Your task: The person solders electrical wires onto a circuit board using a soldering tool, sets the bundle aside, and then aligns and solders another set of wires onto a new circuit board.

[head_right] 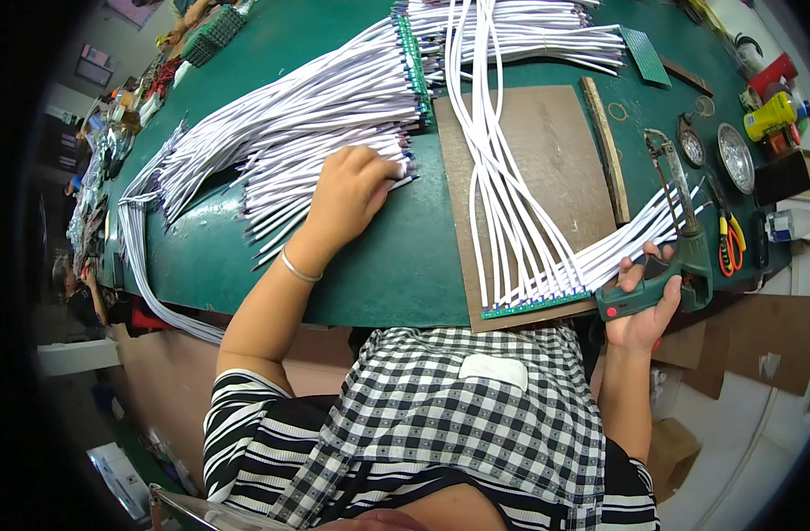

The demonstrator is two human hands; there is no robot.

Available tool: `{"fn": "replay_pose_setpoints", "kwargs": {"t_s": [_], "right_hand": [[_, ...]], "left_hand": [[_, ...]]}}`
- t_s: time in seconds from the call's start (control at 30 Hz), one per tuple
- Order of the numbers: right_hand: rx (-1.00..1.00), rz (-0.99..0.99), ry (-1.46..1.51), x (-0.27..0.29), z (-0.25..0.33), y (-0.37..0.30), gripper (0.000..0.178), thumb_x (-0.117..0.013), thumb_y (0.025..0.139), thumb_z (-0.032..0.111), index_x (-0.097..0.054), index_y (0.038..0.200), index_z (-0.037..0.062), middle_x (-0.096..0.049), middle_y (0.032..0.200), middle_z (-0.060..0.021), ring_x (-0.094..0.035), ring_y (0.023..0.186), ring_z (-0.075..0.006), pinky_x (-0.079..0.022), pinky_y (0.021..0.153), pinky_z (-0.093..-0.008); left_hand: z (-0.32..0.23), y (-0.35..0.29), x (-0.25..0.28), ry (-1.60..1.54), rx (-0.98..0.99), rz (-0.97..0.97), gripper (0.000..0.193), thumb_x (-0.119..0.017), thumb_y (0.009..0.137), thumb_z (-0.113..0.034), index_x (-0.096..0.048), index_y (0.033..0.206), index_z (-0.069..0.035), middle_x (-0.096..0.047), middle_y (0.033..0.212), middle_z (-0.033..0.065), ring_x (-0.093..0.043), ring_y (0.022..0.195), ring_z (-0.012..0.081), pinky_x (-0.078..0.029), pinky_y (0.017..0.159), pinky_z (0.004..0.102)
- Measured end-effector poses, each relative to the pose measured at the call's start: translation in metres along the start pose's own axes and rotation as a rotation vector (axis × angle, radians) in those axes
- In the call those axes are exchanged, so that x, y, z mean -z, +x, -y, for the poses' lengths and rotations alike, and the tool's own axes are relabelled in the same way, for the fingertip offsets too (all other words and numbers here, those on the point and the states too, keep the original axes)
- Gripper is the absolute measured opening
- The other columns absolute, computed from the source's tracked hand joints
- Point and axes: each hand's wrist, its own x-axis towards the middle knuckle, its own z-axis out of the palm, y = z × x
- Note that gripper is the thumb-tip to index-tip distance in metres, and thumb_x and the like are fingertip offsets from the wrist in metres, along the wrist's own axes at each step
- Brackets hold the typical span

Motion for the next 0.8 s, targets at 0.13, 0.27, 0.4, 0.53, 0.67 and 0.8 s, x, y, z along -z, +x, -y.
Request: {"fn": "replay_pose_setpoints", "kwargs": {"t_s": [0.13,0.27,0.4,0.53,0.67,0.8], "right_hand": [[0.030,0.030,0.025,-0.002,-0.002,-0.002,0.043,-0.044,0.097,0.040,-0.047,0.126,0.0083,-0.057,0.120,-0.0100,-0.053,0.068,-0.0133,-0.042,0.093,-0.0343],[0.037,0.064,0.018,-0.002,0.001,-0.002,0.043,-0.044,0.097,0.040,-0.048,0.125,0.0081,-0.058,0.120,-0.0097,-0.052,0.068,-0.0134,-0.043,0.090,-0.0348],[0.055,0.084,-0.007,0.006,0.000,-0.001,0.044,-0.044,0.096,0.041,-0.047,0.127,0.0086,-0.058,0.120,-0.0118,-0.052,0.070,-0.0155,-0.044,0.087,-0.0356],[0.109,0.035,-0.068,-0.008,0.001,-0.008,0.047,-0.044,0.096,0.039,-0.046,0.129,0.0057,-0.057,0.119,-0.0161,-0.053,0.065,-0.0156,-0.044,0.081,-0.0387],[0.099,0.202,-0.225,-0.004,0.009,-0.044,0.051,-0.046,0.094,0.038,-0.044,0.130,0.0024,-0.055,0.120,-0.0177,-0.057,0.067,-0.0164,-0.044,0.081,-0.0378],[-0.151,0.275,-0.534,0.011,0.036,-0.097,0.070,-0.057,0.085,0.051,-0.041,0.133,0.0016,-0.058,0.113,-0.0135,-0.058,0.066,-0.0159,-0.044,0.076,-0.0354]], "left_hand": [[0.001,-0.006,-0.005,-0.138,-0.046,0.011,0.015,-0.067,0.076,-0.004,-0.063,0.091,-0.008,-0.056,0.088,0.0086,-0.052,0.085,0.0292,-0.043,0.076,0.0385],[-0.013,0.004,-0.003,-0.283,-0.063,-0.114,0.018,-0.064,0.075,0.004,-0.063,0.092,-0.004,-0.060,0.088,0.0100,-0.058,0.083,0.0289,-0.047,0.074,0.0361],[-0.057,0.002,-0.001,-0.383,-0.092,-0.024,0.026,-0.062,0.074,0.007,-0.065,0.097,-0.005,-0.060,0.085,0.0107,-0.059,0.070,0.0271,-0.047,0.058,0.0321],[-0.101,-0.016,0.000,-0.443,-0.038,0.042,0.020,-0.070,0.071,-0.005,-0.067,0.090,-0.010,-0.060,0.080,0.0059,-0.059,0.067,0.0254,-0.046,0.056,0.0349],[-0.122,-0.040,-0.011,-0.507,-0.096,-0.001,0.018,-0.075,0.068,-0.010,-0.067,0.084,-0.009,-0.060,0.071,0.0026,-0.056,0.058,0.0200,-0.044,0.050,0.0320],[-0.135,-0.058,-0.012,-0.541,-0.066,0.004,0.018,-0.075,0.068,-0.010,-0.065,0.083,-0.009,-0.061,0.072,0.0024,-0.056,0.056,0.0178,-0.042,0.048,0.0308]]}}
